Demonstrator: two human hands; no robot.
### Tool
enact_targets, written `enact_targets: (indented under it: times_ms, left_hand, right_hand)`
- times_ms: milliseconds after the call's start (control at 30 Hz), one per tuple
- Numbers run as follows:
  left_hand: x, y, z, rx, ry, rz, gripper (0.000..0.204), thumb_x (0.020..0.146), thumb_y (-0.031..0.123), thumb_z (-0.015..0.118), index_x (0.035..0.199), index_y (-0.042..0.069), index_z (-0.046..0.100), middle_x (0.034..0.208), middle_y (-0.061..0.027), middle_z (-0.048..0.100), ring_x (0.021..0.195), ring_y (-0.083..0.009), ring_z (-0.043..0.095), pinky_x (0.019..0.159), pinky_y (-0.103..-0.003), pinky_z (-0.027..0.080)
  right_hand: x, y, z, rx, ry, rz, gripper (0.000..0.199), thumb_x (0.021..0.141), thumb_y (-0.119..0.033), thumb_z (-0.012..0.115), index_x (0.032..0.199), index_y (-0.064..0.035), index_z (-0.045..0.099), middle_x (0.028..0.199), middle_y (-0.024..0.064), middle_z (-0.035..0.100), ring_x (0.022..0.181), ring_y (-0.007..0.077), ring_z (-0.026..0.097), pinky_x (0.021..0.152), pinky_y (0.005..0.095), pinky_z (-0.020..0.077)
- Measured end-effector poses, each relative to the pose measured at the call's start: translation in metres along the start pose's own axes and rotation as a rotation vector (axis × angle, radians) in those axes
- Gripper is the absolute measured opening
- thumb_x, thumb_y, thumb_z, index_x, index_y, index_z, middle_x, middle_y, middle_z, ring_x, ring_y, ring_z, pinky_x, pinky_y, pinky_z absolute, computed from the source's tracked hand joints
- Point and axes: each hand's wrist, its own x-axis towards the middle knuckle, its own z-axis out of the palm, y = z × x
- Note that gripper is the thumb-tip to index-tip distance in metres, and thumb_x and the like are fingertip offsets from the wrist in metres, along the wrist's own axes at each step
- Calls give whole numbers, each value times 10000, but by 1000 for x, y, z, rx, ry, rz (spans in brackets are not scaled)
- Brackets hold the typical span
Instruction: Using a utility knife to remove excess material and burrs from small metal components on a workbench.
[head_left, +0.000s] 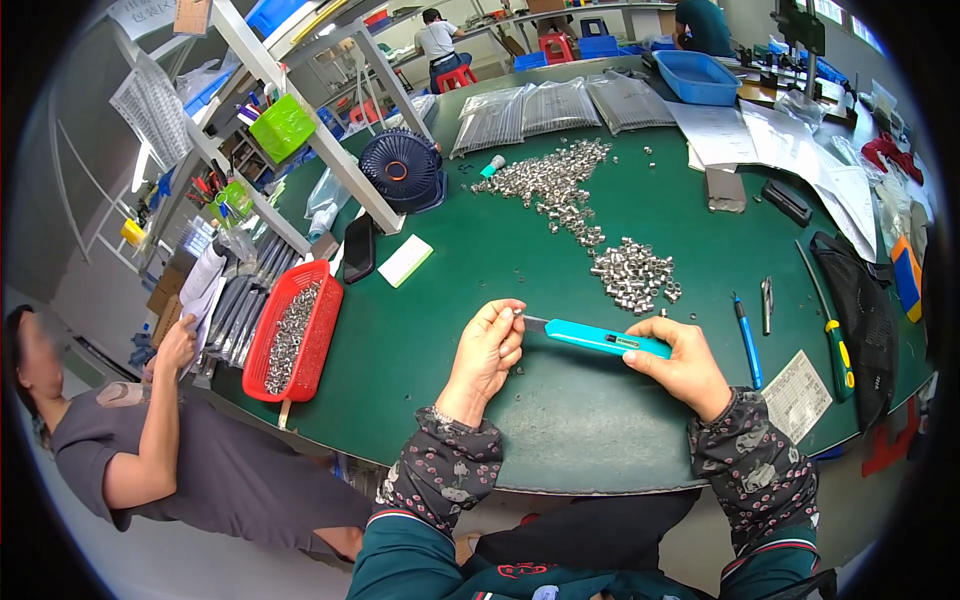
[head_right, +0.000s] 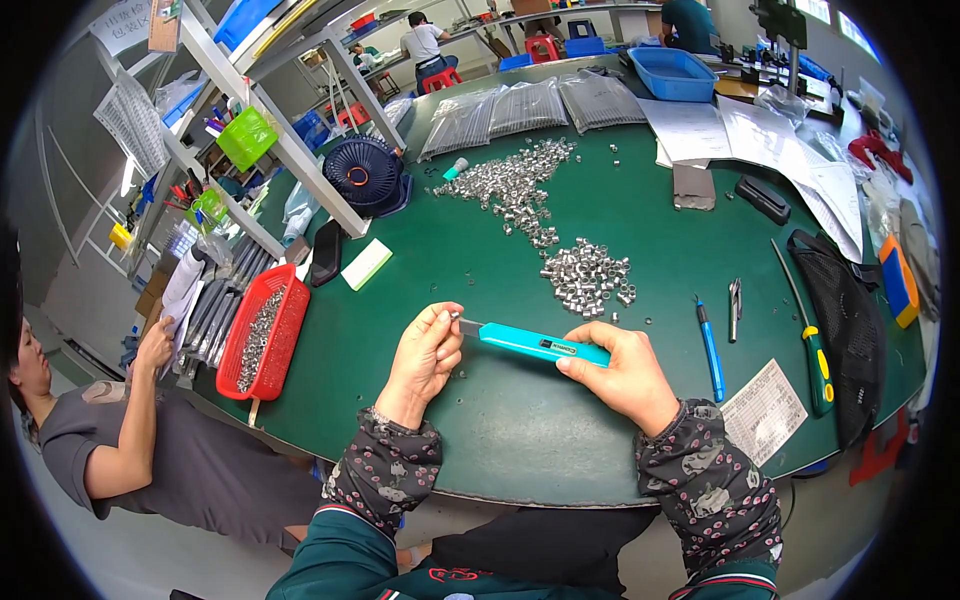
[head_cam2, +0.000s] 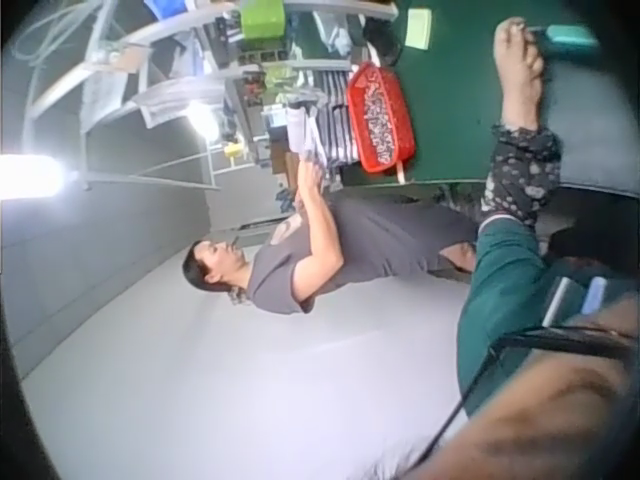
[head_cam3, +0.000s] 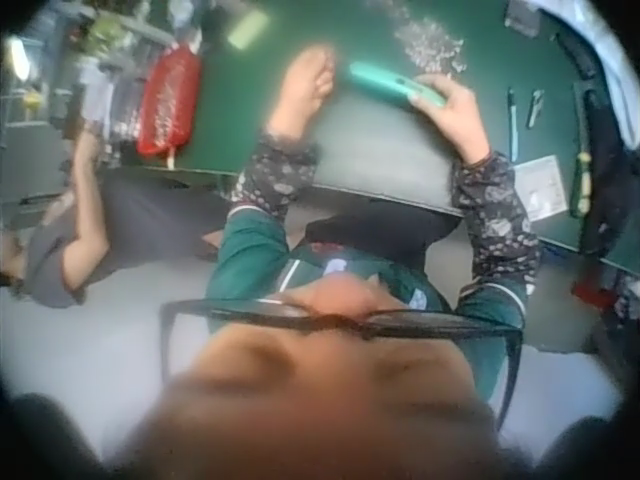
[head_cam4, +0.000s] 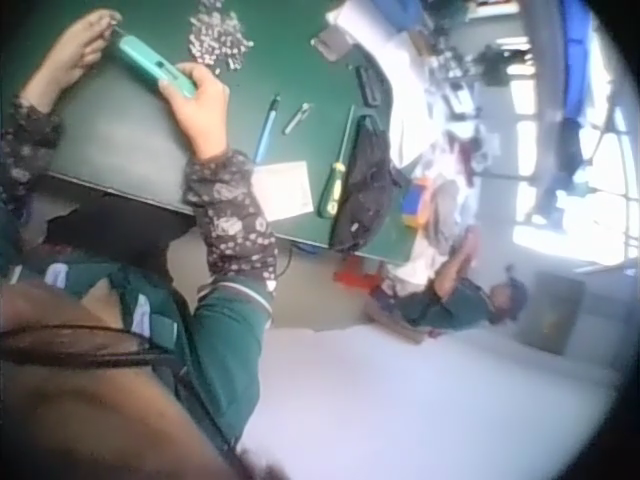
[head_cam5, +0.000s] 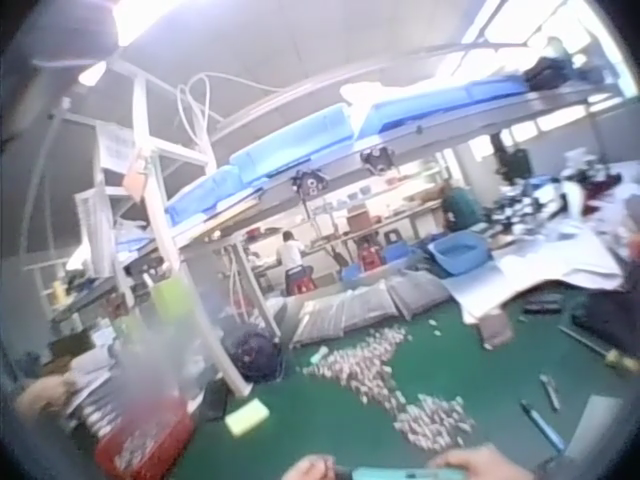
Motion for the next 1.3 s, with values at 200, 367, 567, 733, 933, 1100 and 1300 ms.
enact_targets:
  times_ms: [200, 367, 567, 733, 933, 1100, 1300]
  left_hand:
    - [-1, -1, 3, 15, 0, 12, 149, 874, 149, 449, 947, 28, 498, 708, -18, 484, 429, -23, 291, 350, -147, 210]
    - [-2, -2, 5, 23, 9, 8, 152, 872, 168, 459, 924, 32, 504, 645, -3, 469, 421, -24, 284, 350, -150, 203]
    - [-1, -2, 3, -7, 57, -62, 167, 874, 192, 458, 886, 34, 508, 639, -4, 462, 431, -29, 295, 351, -148, 206]
    - [-1, -1, 2, -68, 82, -105, 172, 878, 189, 448, 892, 29, 509, 683, -24, 484, 436, -28, 301, 350, -144, 219]
    - [-2, 2, 3, -14, 73, -34, 168, 880, 149, 435, 941, 12, 511, 758, -40, 505, 452, -25, 311, 352, -138, 228]
    - [-1, 3, 5, -34, 22, -13, 144, 869, 111, 445, 959, 18, 508, 803, -36, 509, 467, -20, 321, 357, -133, 230]
    - [0, 0, 0, 28, 22, 41, 123, 840, 64, 487, 956, 30, 507, 783, -16, 498, 467, -15, 315, 365, -133, 226]
  right_hand:
    - [0, 4, 1, 16, 3, -1, 256, 680, -164, 652, 852, 17, 591, 652, 101, 593, 604, 115, 550, 569, 259, 434]
    - [0, 5, 2, 3, 2, 1, 269, 670, -176, 662, 845, 16, 591, 656, 111, 592, 601, 155, 571, 566, 277, 440]
    - [-3, 6, 10, -304, 192, -394, 270, 658, -167, 666, 848, -1, 571, 779, 122, 595, 669, 254, 592, 583, 312, 456]
    - [0, 5, 6, -143, 311, -340, 252, 655, -134, 661, 849, -4, 566, 714, 122, 574, 616, 240, 570, 558, 306, 442]
    - [0, 6, 5, -171, 205, -271, 255, 651, -110, 653, 855, 17, 570, 738, 114, 591, 629, 185, 570, 573, 272, 431]
    - [0, 5, 4, -97, 140, -186, 260, 662, -140, 665, 862, 0, 576, 702, 121, 587, 628, 195, 585, 573, 290, 445]
    - [0, 3, 2, -32, 59, -78, 265, 673, -146, 663, 866, 14, 576, 701, 125, 602, 633, 151, 583, 582, 274, 445]
